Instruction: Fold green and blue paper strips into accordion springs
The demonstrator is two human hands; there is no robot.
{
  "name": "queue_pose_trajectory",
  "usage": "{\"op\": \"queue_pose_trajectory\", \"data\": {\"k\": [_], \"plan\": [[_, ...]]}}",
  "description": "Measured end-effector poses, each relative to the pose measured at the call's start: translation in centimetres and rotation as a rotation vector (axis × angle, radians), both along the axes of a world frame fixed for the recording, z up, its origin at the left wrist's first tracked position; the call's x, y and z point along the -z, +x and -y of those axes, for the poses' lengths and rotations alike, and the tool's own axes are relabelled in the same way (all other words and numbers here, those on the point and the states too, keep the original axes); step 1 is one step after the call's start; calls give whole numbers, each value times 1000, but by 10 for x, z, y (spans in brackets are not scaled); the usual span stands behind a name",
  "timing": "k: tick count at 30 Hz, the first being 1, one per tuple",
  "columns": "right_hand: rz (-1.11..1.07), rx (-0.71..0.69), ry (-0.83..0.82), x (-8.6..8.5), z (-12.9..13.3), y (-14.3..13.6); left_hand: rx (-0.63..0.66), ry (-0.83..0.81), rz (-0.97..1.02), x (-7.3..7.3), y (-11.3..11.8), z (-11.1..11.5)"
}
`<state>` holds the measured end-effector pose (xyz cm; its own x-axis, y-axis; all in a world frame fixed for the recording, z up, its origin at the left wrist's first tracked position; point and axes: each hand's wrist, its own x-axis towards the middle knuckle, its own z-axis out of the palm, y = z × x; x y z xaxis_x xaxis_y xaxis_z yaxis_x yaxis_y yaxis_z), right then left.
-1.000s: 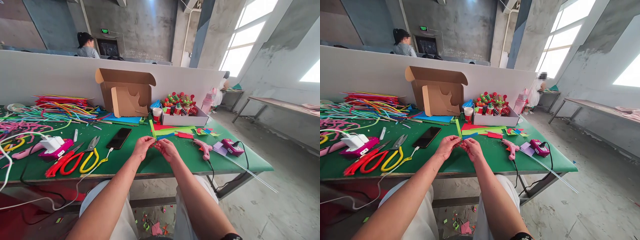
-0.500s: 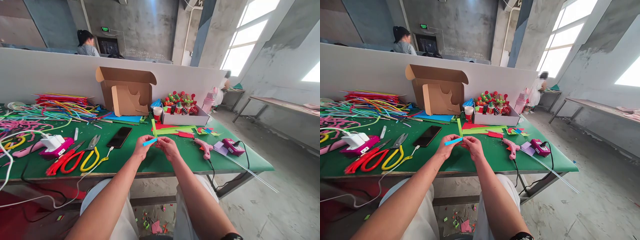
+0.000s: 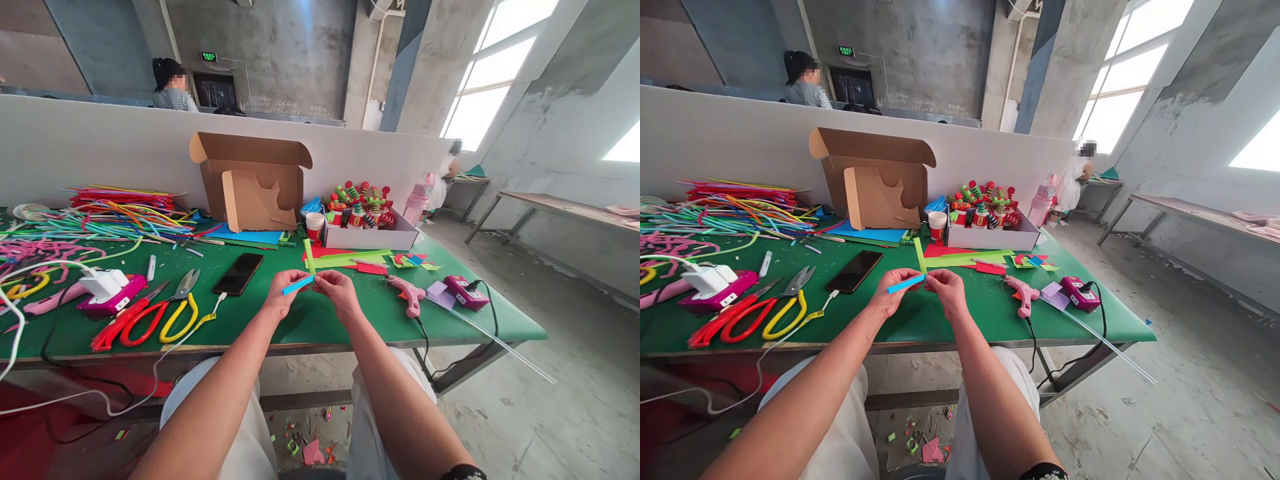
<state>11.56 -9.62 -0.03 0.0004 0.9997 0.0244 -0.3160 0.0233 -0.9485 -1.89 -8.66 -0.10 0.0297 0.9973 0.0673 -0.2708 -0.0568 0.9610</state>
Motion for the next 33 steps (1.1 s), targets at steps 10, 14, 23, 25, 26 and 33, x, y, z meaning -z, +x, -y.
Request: {"op": "queue_pose_trajectory", "data": {"k": [10, 14, 23, 25, 26, 33], "plan": [[-77, -53, -12, 6, -5, -1, -13, -3, -41, -1, -2, 0], [-172, 5, -41, 8, -7, -1, 62, 32, 5, -1, 0, 1], [-200, -9, -68, 10, -7, -5, 43, 27, 39, 4, 3, 0], [-227, -7, -88, 10, -8, -5, 39, 40, 46, 5, 2, -1], [-244, -5, -99, 10, -8, -5, 36, 43, 49, 6, 3, -1], [-316, -2, -143, 9, -9, -5, 20, 49, 47, 8, 4, -3]]}}
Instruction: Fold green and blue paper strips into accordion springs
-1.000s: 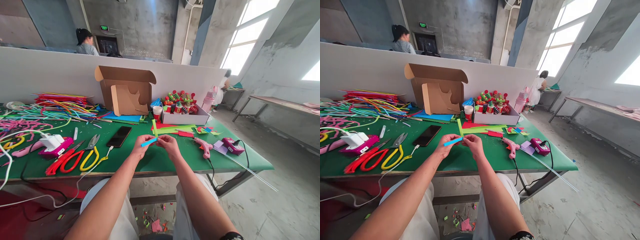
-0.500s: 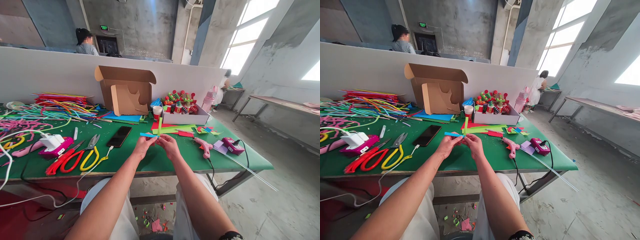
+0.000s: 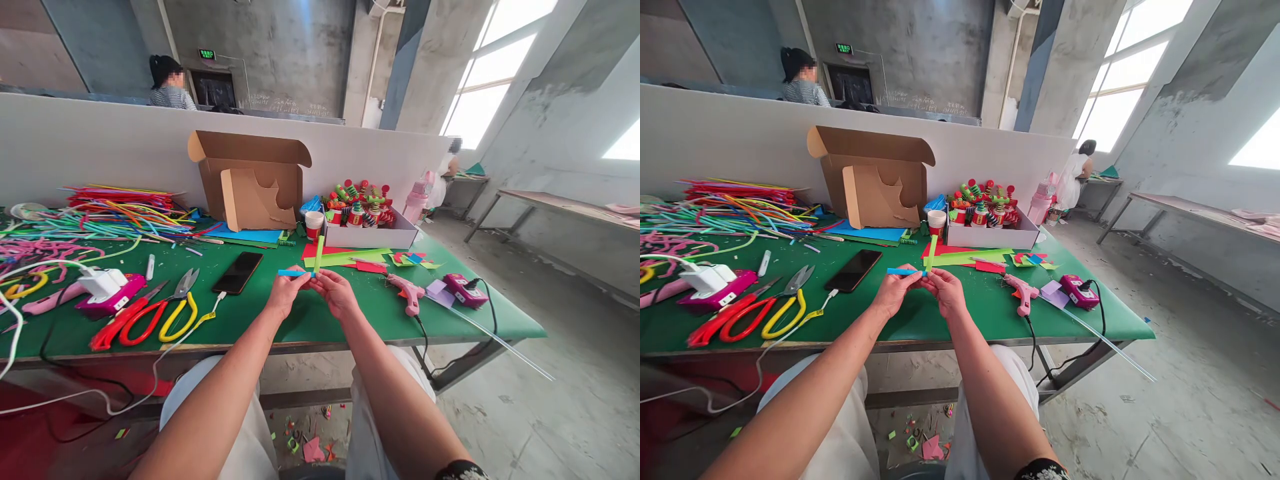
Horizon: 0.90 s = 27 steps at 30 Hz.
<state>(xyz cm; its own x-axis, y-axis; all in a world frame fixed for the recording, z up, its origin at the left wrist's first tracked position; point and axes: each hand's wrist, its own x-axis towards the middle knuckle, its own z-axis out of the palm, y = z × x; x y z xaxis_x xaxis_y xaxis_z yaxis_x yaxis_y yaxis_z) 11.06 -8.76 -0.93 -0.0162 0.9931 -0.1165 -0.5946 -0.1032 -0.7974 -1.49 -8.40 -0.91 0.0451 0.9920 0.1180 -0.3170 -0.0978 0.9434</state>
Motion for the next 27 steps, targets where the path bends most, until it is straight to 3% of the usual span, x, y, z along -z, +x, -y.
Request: {"op": "queue_pose_trajectory", "data": {"k": [8, 14, 27], "plan": [[85, 59, 85, -2, 2, -5, -20, -40, 38, 0, 1, 0], [133, 65, 92, -3, 4, -3, -54, -9, -45, -4, 1, 2], [112, 92, 107, -4, 5, -5, -77, -7, -60, -1, 3, 2]]}}
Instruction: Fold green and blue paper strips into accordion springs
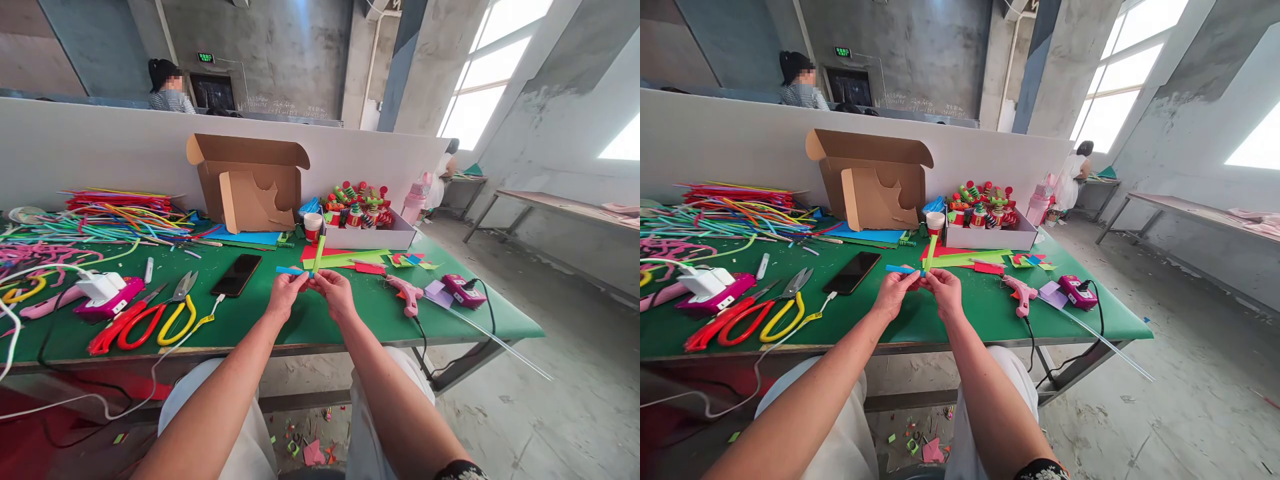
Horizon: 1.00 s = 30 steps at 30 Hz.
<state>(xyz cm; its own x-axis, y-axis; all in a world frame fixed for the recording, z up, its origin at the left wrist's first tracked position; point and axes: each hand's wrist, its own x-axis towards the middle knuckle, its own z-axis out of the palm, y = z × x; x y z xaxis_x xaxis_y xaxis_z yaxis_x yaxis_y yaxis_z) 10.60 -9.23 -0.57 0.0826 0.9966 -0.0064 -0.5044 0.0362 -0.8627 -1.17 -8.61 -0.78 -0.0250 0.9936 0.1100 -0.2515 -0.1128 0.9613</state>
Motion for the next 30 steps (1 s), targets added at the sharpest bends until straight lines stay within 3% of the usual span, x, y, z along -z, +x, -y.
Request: {"op": "queue_pose_trajectory", "data": {"k": [12, 23, 30], "plan": [[17, -47, 5, 2, 3, -3, -56, 5, 60, 6, 7, -1], [175, 12, 32, 2, 2, -5, -104, 5, -9, 6, 5, -1], [56, 80, 23, 4, 4, -12, -48, -48, 186, 10, 10, -3]]}}
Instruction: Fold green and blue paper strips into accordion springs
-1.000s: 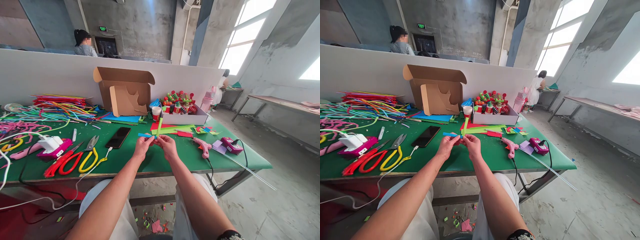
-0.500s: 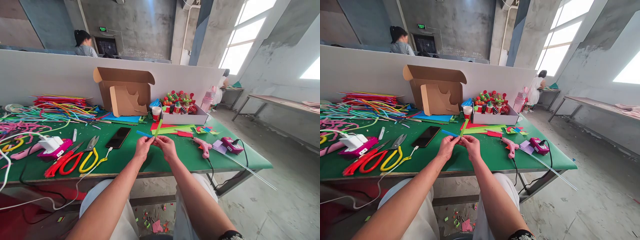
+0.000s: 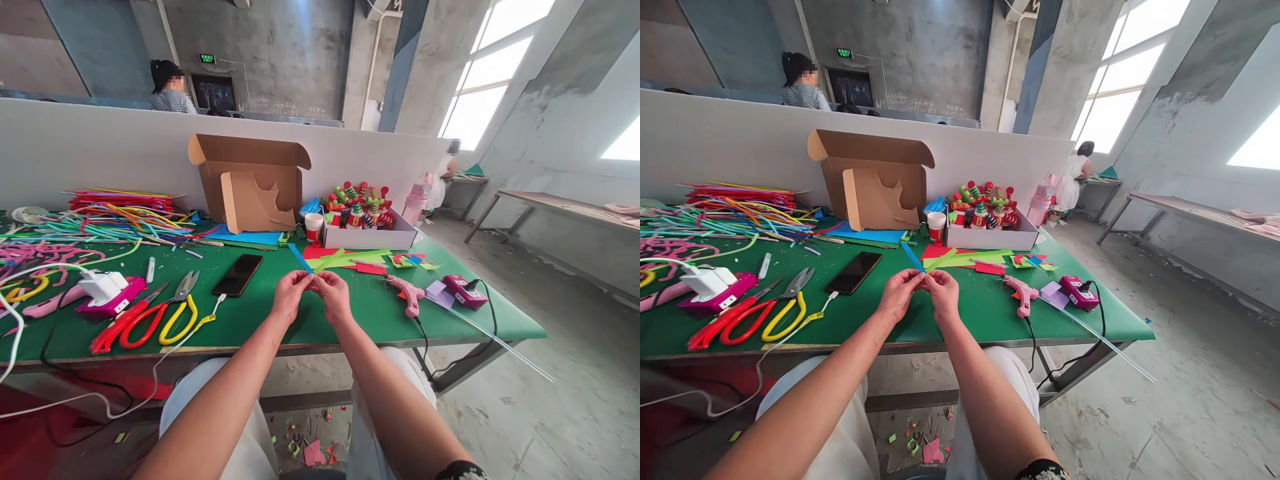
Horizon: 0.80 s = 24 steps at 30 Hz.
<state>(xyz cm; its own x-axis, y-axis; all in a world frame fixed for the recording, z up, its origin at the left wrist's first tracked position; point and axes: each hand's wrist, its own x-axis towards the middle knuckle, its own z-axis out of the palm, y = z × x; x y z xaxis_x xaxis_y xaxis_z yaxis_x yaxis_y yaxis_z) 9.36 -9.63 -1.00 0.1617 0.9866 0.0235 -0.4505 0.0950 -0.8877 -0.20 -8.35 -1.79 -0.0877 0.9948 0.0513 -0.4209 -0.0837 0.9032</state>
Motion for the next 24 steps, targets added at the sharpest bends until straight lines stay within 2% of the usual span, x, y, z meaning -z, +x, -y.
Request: {"op": "queue_pose_trajectory", "data": {"k": [3, 10, 18, 24], "plan": [[-25, -28, -5, 0, 0, -1, 20, -16, -13, 0, -2, -1], [59, -91, -71, -3, -1, 7, 16, 12, -227, -5, -11, -3], [11, -24, -24, 0, -1, -2, 39, -26, -62, -5, -6, -2], [76, 17, -26, 0, 0, 1, 7, -19, -102, -6, -7, -2]]}}
